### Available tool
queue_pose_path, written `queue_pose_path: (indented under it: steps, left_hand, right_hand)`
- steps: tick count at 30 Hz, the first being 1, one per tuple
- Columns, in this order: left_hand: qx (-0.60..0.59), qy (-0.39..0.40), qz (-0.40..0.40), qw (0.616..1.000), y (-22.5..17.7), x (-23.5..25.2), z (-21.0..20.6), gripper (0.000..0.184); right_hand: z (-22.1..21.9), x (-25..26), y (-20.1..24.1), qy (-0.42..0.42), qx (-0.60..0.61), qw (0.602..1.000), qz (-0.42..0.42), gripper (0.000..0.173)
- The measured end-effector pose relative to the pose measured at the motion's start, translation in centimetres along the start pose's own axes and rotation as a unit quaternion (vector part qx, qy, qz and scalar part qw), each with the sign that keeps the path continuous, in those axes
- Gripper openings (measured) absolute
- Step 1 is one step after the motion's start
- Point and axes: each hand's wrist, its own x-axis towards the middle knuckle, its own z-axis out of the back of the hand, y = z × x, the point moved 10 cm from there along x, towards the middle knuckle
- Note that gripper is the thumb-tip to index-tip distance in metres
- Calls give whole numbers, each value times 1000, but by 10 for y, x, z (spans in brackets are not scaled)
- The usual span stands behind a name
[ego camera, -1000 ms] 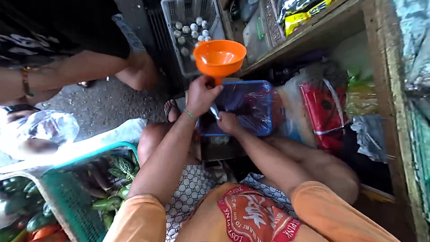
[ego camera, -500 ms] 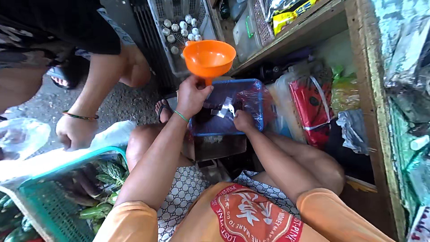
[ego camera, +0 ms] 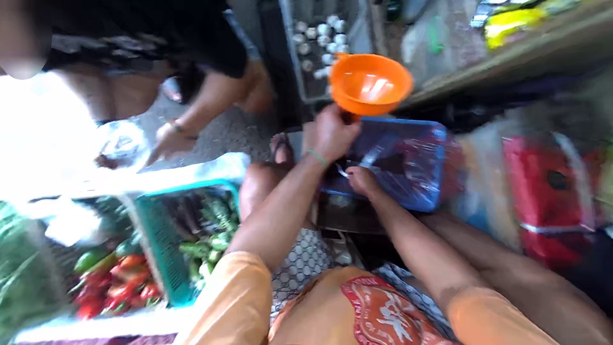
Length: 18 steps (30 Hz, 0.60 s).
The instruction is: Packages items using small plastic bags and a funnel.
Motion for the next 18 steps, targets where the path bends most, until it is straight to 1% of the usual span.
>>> queue_pose_path:
  steps: [1, 3, 5, 8, 11, 13, 15, 18]
  left_hand:
    - [-4, -4, -7, 1000, -1, -1, 3, 29]
    - [7, 8, -13, 1000, -2, -1, 4, 31]
    - [27, 27, -16, 999, -6, -3, 3, 26]
    - [32, 38, -27, 998, -8, -3, 0, 25]
    - [21, 63, -16, 998, -14, -11, -1, 28]
    - [35, 64, -5, 997, -10, -9, -1, 29]
    - [46, 61, 1, 997, -7, -4, -2, 29]
    - [57, 76, 14, 995, -2, -6, -3, 28]
  right_hand:
    - [-1, 4, -3, -10, 1, 1000, 4, 28]
    - [10, 4, -14, -55, -3, 998, -9, 31]
    - [24, 1, -27, -108, -9, 994, -18, 33]
    - [30, 1, -30, -132, -5, 991, -27, 33]
    - [20, 3, -14, -125, 6, 992, -11, 33]
    - [12, 4, -4, -98, 10, 995, 8, 32]
    - [7, 9, -6, -61, 22, 998, 13, 31]
    - [-5, 17, -19, -4, 87, 996, -3, 27]
